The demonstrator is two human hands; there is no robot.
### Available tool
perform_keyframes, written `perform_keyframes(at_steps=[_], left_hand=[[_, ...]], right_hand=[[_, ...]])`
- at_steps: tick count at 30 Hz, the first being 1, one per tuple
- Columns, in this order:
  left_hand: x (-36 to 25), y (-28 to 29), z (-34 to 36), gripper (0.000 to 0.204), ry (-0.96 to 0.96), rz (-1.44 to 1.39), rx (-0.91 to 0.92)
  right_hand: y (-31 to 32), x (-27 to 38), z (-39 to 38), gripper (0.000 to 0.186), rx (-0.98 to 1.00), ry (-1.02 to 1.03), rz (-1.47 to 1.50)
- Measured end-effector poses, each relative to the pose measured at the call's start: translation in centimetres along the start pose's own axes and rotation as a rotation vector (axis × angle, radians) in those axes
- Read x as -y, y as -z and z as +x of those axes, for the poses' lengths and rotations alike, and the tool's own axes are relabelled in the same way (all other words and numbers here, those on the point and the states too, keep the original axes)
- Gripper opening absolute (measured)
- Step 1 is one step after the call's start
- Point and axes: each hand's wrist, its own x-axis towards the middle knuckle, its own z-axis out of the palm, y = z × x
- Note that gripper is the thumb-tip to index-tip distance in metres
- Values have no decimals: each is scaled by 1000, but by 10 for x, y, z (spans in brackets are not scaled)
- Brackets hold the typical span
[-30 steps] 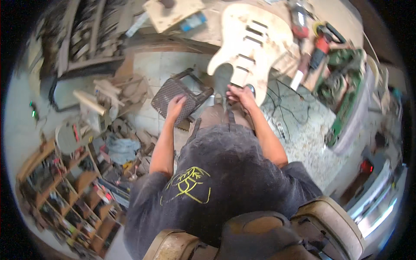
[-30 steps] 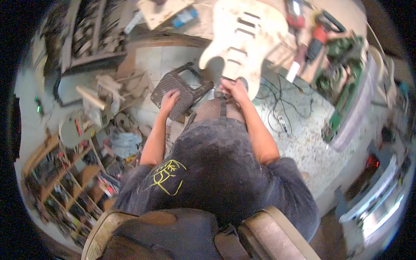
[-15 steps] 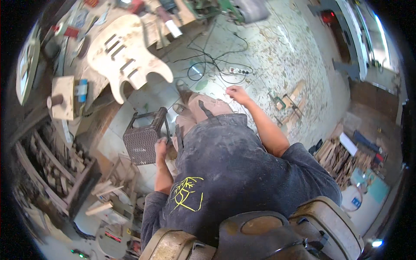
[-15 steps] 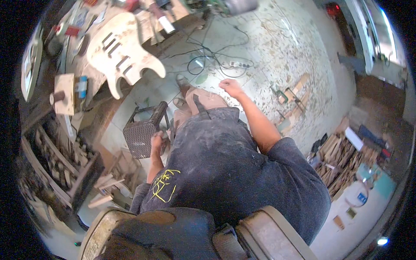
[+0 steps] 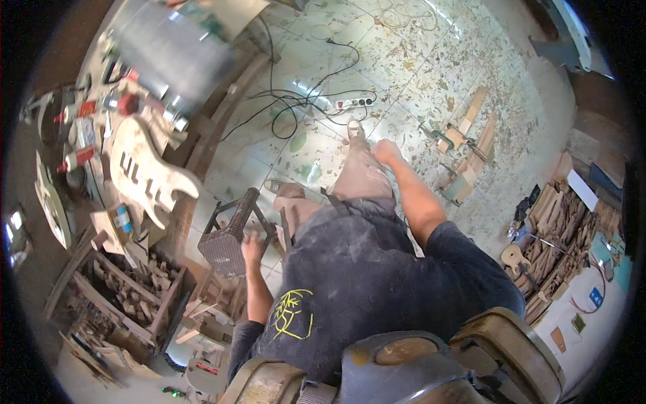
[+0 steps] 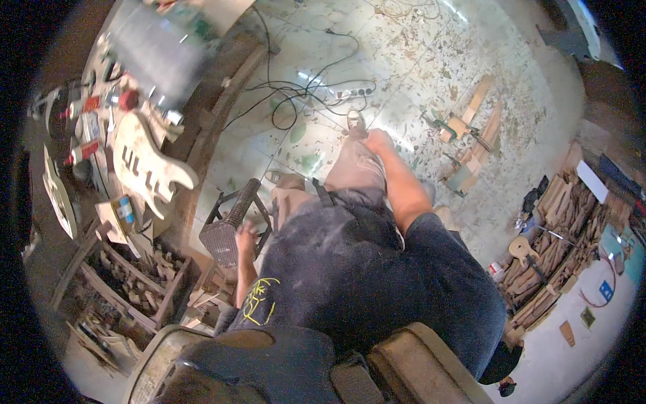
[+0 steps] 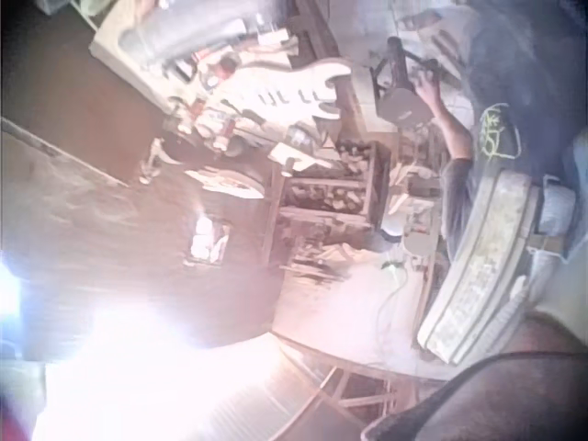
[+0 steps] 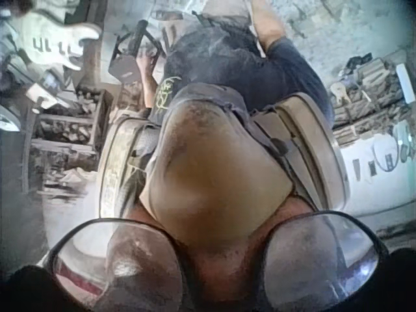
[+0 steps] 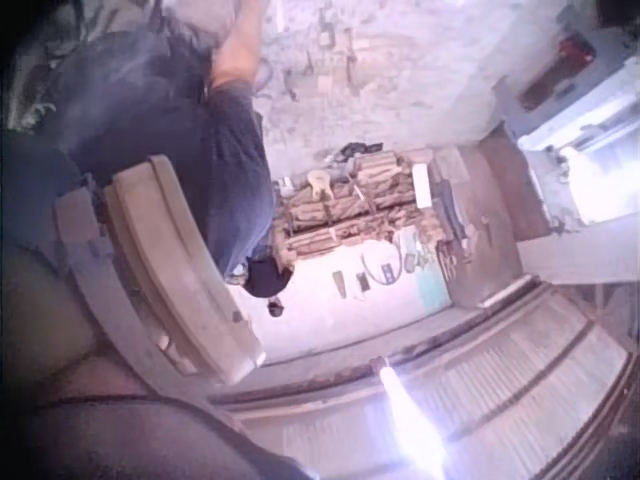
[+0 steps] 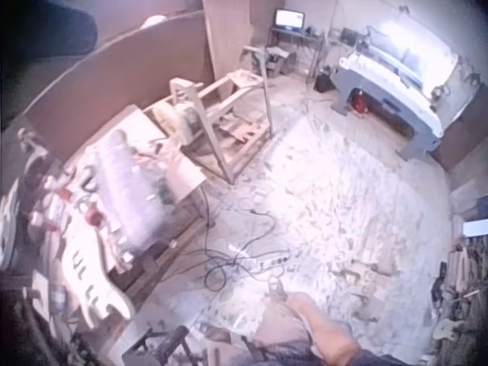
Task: The person sands a wooden guitar body using a sanding block, turning the body over and inspecting the edges while working at a crowded workbench.
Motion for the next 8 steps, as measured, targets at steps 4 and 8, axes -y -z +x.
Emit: perform_keyframes(at_steps=[4,8], left_hand=[[60,-42,-38,37,138,758,75],[18,-121,-104,40,218,760,135]], right_hand=[[39,-35,64,31,8,45,-157],[36,-70,146,44,104,143,-214]])
